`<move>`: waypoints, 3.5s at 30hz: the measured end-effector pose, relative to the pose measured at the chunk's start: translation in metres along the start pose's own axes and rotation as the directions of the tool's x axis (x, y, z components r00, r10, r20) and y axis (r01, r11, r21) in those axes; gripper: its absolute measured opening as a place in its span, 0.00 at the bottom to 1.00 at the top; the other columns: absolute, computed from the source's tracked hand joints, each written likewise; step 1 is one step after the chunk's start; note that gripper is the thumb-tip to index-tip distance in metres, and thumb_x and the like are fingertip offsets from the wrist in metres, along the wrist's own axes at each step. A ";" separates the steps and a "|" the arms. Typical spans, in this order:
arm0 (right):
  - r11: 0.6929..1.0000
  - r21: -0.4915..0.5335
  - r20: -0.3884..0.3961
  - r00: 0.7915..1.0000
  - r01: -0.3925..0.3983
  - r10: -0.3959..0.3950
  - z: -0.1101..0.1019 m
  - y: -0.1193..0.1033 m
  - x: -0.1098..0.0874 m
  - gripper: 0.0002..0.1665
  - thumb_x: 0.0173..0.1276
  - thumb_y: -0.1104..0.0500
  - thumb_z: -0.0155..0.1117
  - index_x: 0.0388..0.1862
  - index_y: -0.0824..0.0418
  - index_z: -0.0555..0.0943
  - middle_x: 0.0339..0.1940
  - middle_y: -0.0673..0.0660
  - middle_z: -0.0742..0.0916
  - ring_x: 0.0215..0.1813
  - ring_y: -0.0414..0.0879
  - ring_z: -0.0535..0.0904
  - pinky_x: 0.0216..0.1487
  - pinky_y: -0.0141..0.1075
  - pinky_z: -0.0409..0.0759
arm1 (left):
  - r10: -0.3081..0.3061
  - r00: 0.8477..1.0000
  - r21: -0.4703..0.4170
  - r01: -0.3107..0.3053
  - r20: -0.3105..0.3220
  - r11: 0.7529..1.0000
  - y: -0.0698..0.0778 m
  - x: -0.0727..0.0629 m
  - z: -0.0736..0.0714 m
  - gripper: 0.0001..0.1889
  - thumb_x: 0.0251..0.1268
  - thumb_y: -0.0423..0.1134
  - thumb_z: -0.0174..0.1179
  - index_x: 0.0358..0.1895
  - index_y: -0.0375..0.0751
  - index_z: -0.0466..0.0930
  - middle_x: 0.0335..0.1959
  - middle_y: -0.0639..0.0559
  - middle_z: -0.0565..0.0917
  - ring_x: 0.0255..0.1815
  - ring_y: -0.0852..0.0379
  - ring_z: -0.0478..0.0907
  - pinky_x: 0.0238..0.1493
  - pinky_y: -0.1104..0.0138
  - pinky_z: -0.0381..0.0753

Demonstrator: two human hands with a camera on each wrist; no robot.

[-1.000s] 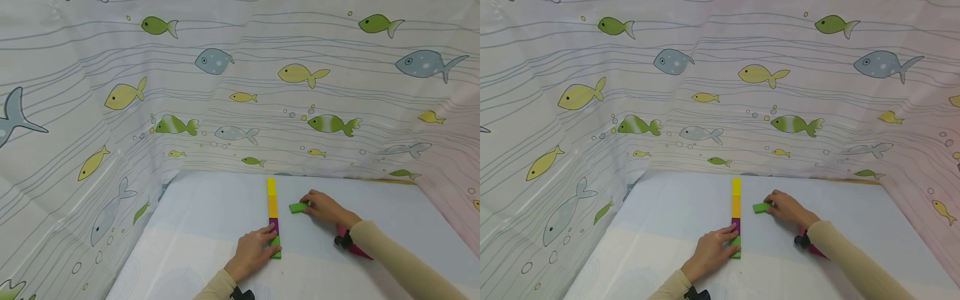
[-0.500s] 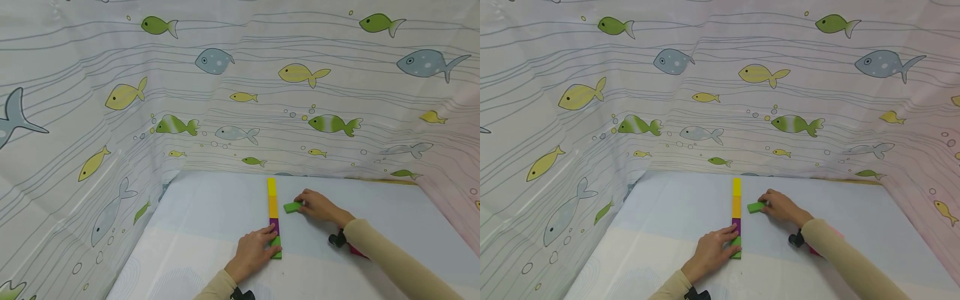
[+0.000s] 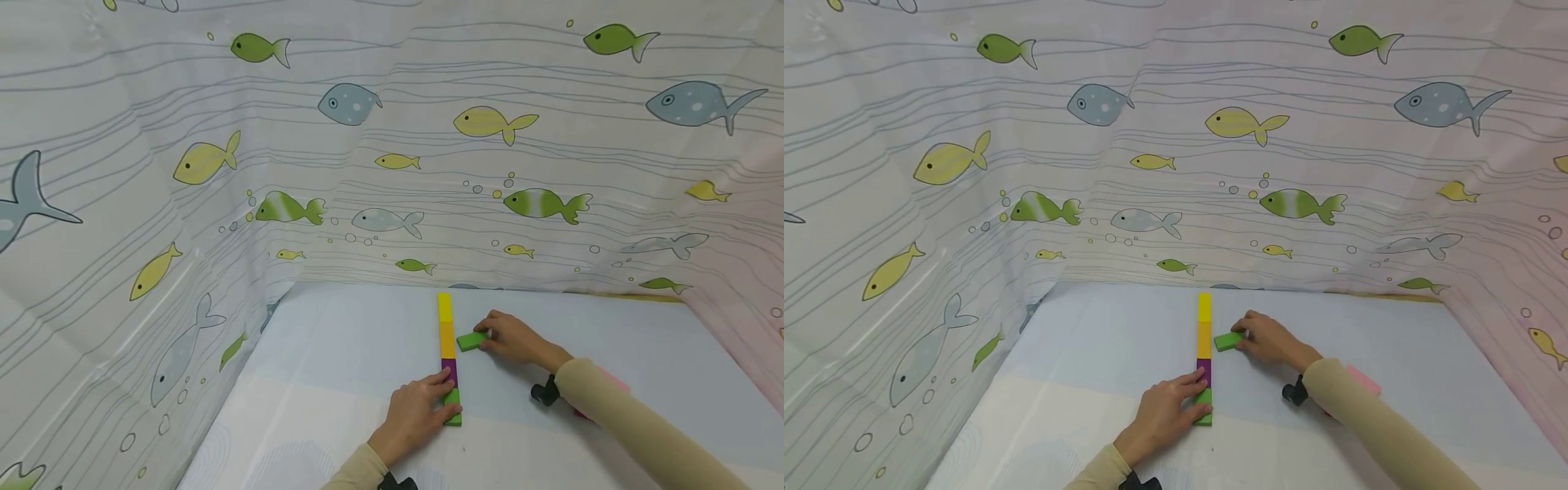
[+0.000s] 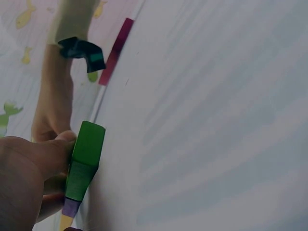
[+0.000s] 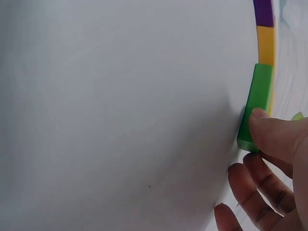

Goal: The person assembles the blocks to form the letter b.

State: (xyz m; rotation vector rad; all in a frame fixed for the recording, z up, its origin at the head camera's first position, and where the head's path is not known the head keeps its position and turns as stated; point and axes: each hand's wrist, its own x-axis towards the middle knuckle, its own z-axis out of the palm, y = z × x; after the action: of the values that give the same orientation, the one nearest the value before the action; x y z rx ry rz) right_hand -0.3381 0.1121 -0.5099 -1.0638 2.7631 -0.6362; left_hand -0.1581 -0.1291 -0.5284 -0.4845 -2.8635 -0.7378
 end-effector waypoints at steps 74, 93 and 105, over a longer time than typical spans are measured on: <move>0.999 0.029 0.005 1.000 0.027 -0.027 0.004 0.000 -0.003 0.19 0.69 0.54 0.77 0.57 0.55 0.87 0.48 0.48 0.87 0.46 0.40 0.80 0.53 0.41 0.84 | 0.020 0.999 0.016 -0.020 -0.024 1.000 -0.001 0.000 0.001 0.25 0.68 0.57 0.71 0.61 0.49 0.89 0.67 0.58 0.85 0.58 0.48 0.89 0.39 0.66 0.86; 0.999 0.032 0.028 0.999 -0.043 0.042 -0.037 0.052 -0.067 0.30 0.68 0.45 0.77 0.62 0.59 0.85 0.48 0.52 0.85 0.51 0.48 0.83 0.53 0.45 0.84 | 0.015 0.999 0.009 -0.015 -0.035 1.000 0.000 -0.002 0.001 0.24 0.66 0.56 0.73 0.60 0.49 0.90 0.67 0.59 0.86 0.57 0.47 0.90 0.36 0.69 0.83; 0.995 0.059 0.021 0.997 -0.076 0.075 -0.052 0.076 -0.134 0.33 0.64 0.42 0.80 0.63 0.56 0.84 0.51 0.50 0.84 0.54 0.49 0.80 0.49 0.42 0.82 | 0.014 1.000 0.001 -0.014 -0.018 1.000 0.000 -0.001 -0.001 0.24 0.67 0.56 0.72 0.61 0.48 0.89 0.69 0.57 0.85 0.59 0.45 0.89 0.37 0.68 0.84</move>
State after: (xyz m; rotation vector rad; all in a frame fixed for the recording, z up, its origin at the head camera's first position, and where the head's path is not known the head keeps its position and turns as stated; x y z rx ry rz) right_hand -0.2979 0.2697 -0.5009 -0.9438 2.7352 -0.6905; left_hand -0.1570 -0.1295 -0.5281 -0.4951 -2.8403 -0.7344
